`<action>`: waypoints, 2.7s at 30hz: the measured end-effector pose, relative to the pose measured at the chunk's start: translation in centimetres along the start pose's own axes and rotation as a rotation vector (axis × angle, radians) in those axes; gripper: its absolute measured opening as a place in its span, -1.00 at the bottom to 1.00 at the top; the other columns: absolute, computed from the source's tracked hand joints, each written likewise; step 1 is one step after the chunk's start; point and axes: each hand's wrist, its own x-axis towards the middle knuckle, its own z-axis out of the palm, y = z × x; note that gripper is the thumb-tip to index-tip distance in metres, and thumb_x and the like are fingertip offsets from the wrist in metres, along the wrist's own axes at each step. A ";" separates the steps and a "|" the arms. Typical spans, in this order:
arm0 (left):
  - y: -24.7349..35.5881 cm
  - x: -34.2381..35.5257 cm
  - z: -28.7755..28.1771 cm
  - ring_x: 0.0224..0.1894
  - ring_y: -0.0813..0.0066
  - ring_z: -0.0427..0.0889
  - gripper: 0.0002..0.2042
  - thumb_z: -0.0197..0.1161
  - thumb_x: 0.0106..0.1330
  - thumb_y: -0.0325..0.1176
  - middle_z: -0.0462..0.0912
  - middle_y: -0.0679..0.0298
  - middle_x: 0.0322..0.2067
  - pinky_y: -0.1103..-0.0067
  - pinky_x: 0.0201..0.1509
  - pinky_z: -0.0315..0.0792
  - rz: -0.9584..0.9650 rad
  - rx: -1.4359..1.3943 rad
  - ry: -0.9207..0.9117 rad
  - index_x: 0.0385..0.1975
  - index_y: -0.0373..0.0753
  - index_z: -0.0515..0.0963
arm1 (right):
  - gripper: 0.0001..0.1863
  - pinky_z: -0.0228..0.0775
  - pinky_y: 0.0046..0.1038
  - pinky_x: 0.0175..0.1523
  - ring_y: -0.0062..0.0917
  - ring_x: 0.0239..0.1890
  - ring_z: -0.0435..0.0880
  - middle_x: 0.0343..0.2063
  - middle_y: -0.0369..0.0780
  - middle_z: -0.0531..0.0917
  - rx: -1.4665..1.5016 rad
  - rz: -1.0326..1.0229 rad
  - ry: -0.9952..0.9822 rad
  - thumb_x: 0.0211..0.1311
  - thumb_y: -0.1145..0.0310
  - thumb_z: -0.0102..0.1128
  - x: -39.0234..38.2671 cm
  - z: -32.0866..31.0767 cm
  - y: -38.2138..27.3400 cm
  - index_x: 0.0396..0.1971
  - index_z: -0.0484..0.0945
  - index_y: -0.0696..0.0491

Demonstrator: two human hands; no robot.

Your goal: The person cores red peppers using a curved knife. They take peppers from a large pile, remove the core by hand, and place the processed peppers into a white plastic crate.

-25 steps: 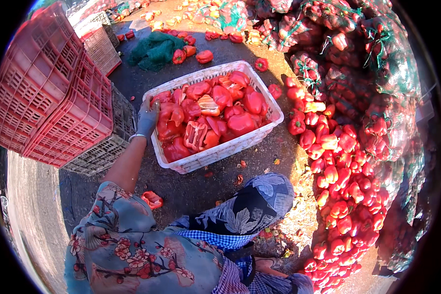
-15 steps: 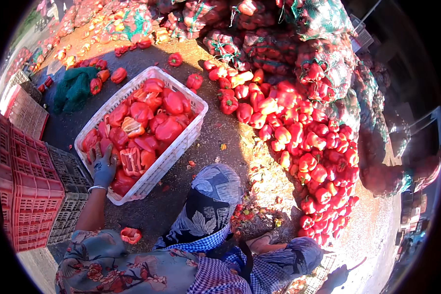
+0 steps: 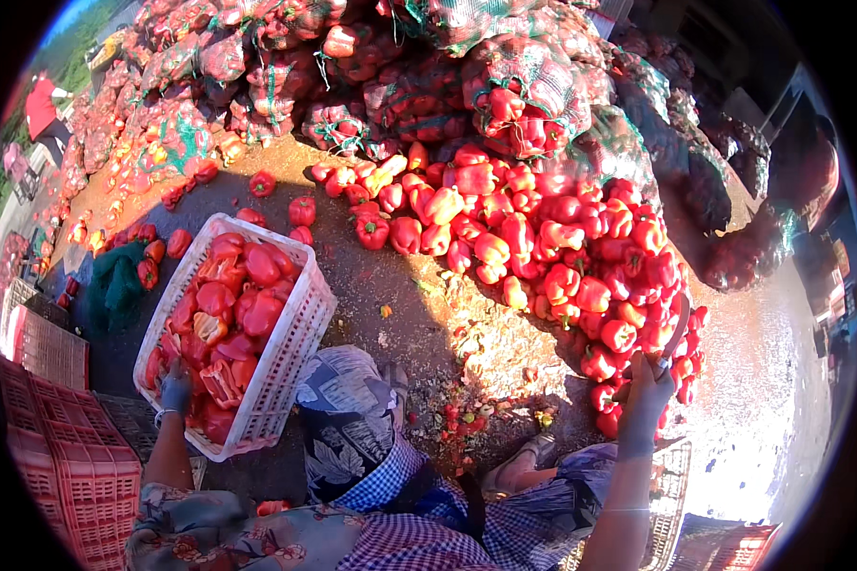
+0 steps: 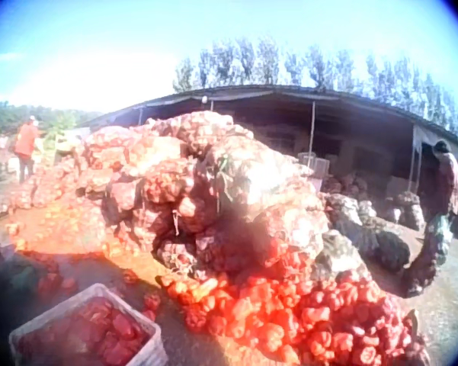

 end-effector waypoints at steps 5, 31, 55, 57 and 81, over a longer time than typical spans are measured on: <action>16.5 3.4 -4.8 -0.07 -0.07 0.60 -0.67 0.20 0.22 -0.42 0.62 -0.09 -0.15 0.21 0.02 0.47 0.259 -0.507 0.448 0.00 -0.32 0.52 | -0.75 0.17 -0.60 -0.65 -0.68 -0.73 0.39 -0.50 -0.26 0.53 0.044 0.072 -0.158 0.37 0.28 0.14 1.5 1.7 1.9 -0.24 0.57 0.20; 66.6 19.1 19.2 0.10 -0.23 0.56 -0.39 0.29 0.18 -0.22 0.23 -0.25 0.27 0.16 0.15 0.50 0.242 -0.242 -0.428 0.28 -0.04 0.31 | -0.90 0.16 -0.66 -0.60 -0.72 -0.61 0.41 -0.52 -0.29 0.55 -0.084 0.470 -0.422 0.28 0.46 0.15 11.0 14.3 11.6 -0.28 0.56 0.16; 59.6 10.6 27.1 -0.10 -0.02 0.56 -0.38 0.64 -0.29 -0.25 0.46 -0.10 -0.08 0.27 0.05 0.46 0.130 -0.880 -0.322 -0.16 -0.09 0.44 | -0.90 0.17 -0.67 -0.58 -0.73 -0.58 0.42 -0.51 -0.30 0.56 -0.058 0.425 -0.317 0.24 0.50 0.16 6.0 11.3 7.1 -0.27 0.55 0.17; 59.2 8.9 25.1 -0.13 0.13 0.56 -0.35 0.66 -0.28 -0.24 0.49 0.00 -0.11 0.33 0.04 0.47 0.133 -1.024 -0.314 -0.14 -0.14 0.43 | -0.90 0.17 -0.67 -0.58 -0.73 -0.58 0.43 -0.51 -0.30 0.56 -0.044 0.432 -0.287 0.24 0.50 0.16 4.1 9.8 5.1 -0.27 0.55 0.17; 59.1 -14.3 -12.0 0.05 0.10 0.41 -0.22 0.54 -0.24 0.31 0.50 0.12 -0.03 0.24 0.18 0.31 1.371 -1.074 -0.090 -0.16 -0.19 0.49 | -0.93 0.19 -0.63 -0.50 -0.80 -0.57 0.36 -0.58 -0.42 0.48 0.030 -0.004 -0.537 0.28 0.47 0.17 -4.2 4.0 1.5 -0.28 0.55 0.13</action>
